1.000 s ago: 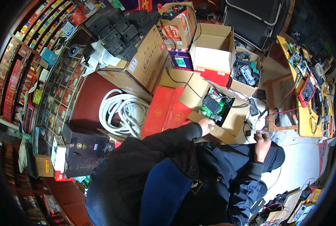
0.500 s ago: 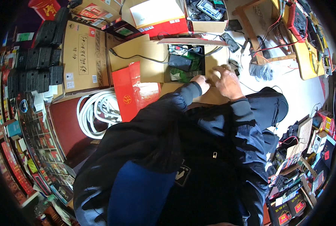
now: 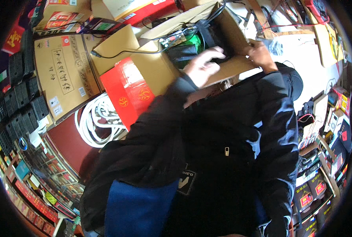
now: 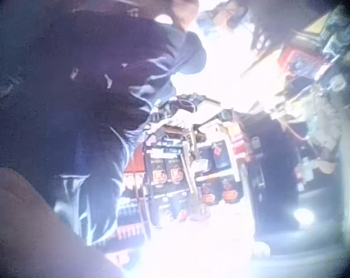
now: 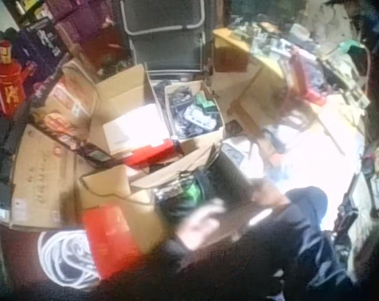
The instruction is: The person sits on the floor and inspects a small circuit board, then reaches into a cardboard box to retrieve a black power adapter. They examine the adapter from multiple angles, turning it over in their hands.
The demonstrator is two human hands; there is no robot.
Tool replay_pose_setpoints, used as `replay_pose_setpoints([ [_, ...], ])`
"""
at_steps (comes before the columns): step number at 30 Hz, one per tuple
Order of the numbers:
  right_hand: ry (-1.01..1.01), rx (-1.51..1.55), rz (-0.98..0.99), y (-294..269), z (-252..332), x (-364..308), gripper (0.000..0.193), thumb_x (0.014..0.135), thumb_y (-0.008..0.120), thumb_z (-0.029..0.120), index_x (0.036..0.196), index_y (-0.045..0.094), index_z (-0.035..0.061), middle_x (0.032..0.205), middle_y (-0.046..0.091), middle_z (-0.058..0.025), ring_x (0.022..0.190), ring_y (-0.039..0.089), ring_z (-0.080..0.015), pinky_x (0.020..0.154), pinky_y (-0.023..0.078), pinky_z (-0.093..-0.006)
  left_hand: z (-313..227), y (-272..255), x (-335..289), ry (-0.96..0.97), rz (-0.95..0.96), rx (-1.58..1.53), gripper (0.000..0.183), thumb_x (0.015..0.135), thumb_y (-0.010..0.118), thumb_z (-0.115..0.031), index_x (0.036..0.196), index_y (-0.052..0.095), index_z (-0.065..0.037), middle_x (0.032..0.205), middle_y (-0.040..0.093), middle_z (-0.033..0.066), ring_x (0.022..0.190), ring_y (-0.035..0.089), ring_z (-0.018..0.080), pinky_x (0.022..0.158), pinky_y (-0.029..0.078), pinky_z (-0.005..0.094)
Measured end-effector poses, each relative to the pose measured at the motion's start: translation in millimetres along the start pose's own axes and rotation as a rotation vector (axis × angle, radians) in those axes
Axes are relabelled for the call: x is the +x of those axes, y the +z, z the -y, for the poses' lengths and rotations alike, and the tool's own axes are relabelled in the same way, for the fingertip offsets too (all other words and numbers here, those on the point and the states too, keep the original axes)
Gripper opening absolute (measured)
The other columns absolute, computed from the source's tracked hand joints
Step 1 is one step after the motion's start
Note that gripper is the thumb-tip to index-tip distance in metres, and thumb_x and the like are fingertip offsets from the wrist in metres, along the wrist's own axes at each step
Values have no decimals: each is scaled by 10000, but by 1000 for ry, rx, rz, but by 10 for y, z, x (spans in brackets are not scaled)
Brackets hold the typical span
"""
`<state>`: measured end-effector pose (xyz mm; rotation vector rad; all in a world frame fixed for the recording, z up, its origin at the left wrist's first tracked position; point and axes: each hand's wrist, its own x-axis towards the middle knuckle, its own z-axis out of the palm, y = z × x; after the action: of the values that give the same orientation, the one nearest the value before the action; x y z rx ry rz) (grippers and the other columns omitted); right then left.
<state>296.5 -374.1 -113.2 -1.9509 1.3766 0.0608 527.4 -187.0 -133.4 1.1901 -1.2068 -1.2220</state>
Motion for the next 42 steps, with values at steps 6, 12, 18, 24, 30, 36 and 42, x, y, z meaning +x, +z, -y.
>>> replay_pose_setpoints([
  [6,188,311,21,-136,-113,-59,497,911,785,376,1226,756,-6,1030,782,-208,851,756,-257,810,579,-373,537,-992,-43,-536,-269,-71,617,901,720,23,1486,579,-115,1370,634,71,1167,587,162,936,548,306],
  [12,124,164,-33,-156,-98,-357,656,823,857,386,1286,708,-54,1068,774,-245,924,770,-316,873,588,-395,797,-857,-109,-254,-285,386,691,856,761,19,1504,556,-103,1416,595,106,1223,613,265,1026,550,381],
  [18,94,129,-96,-98,-141,-374,585,829,842,383,1233,735,-27,1023,773,-266,993,768,-359,919,577,-415,1008,-716,111,-409,-5,1269,684,784,785,-272,1429,604,-132,1419,611,147,1331,561,348,1127,416,514],
  [24,71,215,-93,-116,-96,-433,531,874,804,339,1202,730,-72,963,778,-256,910,773,-326,845,587,-401,878,-616,215,-415,-5,1427,630,722,801,-284,1313,620,-160,1335,580,101,1290,520,354,1049,419,541],
  [30,21,201,-111,-81,-136,-407,486,880,796,335,1194,746,-33,974,771,-262,913,768,-349,848,582,-425,437,-778,301,-284,-177,880,850,613,960,-350,1328,631,-29,1270,696,180,1197,669,336,1052,527,431],
  [36,21,179,-116,-79,-101,-377,408,886,773,289,1167,754,-6,962,759,-267,911,763,-380,841,579,-429,325,-875,557,-277,-125,-93,692,708,932,-28,1335,638,1,1216,717,77,1112,670,194,1002,553,352],
  [42,27,157,-227,-52,-50,-332,375,913,746,284,1145,759,-10,936,756,-266,887,760,-395,838,581,-427,364,-743,768,-203,-218,99,679,719,944,-114,1322,651,-7,1222,722,91,1101,681,210,997,556,357],
])
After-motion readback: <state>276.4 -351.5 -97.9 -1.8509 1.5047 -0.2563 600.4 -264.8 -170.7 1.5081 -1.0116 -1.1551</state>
